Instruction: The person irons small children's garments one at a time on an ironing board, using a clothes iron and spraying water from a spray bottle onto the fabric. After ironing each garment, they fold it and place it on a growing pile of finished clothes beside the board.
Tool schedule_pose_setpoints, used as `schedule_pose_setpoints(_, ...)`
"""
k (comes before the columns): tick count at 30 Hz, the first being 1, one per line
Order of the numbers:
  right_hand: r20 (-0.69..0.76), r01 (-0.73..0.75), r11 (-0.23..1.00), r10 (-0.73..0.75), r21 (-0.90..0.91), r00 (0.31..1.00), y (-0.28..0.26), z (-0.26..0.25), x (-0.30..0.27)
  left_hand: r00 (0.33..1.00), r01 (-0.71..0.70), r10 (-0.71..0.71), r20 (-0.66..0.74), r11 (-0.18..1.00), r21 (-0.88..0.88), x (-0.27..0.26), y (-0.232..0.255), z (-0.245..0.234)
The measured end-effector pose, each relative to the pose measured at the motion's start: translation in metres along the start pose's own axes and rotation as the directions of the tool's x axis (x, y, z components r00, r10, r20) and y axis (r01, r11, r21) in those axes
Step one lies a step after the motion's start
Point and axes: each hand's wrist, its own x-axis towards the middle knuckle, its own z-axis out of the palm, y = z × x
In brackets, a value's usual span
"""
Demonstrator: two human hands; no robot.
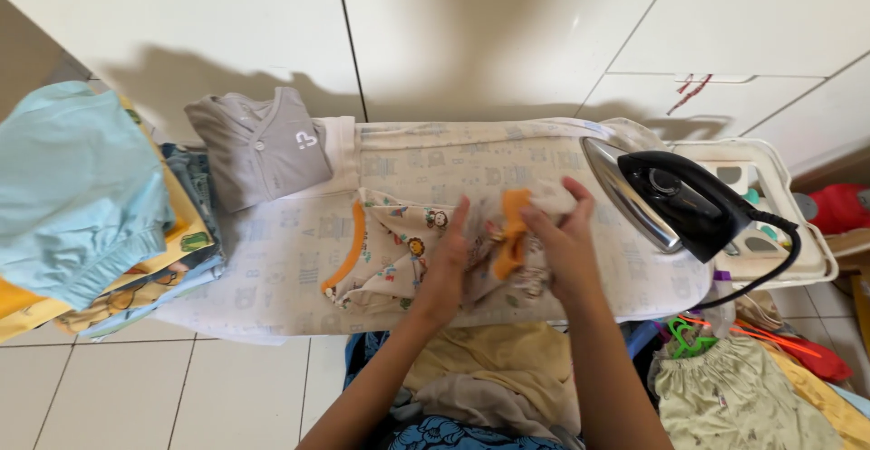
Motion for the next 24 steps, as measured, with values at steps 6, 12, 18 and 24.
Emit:
schedule_pose_setpoints(6, 0.409, 0.257, 0.905, -0.104, -0.338, 0.907, 0.007, 0.089, -0.026, 0.943, 0.107, -0.326, -0.067, 0.486, -0.867, 0.007, 0.015, -0.039)
schedule_pose_setpoints(12, 0.526, 0.598, 0.176, -0.328, -0.782, 0.784, 0.047, 0.104, -0.049, 0.916, -0.092, -0.333, -0.222, 0.364, -0.927, -0.014, 0.006, -0.097)
schedule_pose_setpoints(18, 0.346, 0.484, 0.393, -0.372, -0.782, 0.861, 0.091, 0.084, -0.054, 0.932, -0.120, -0.034, -0.361, 0.910, -0.397, -0.033, 0.017, -0.148)
schedule_pose_setpoints(24, 0.127, -0.117, 0.865, 0.203, -0.489, 0.971, 0.076, 0.072, -0.038, 0.897, 0.433, -0.441, -0.005, 0.881, -0.191, -0.042, 0.021, -0.076)
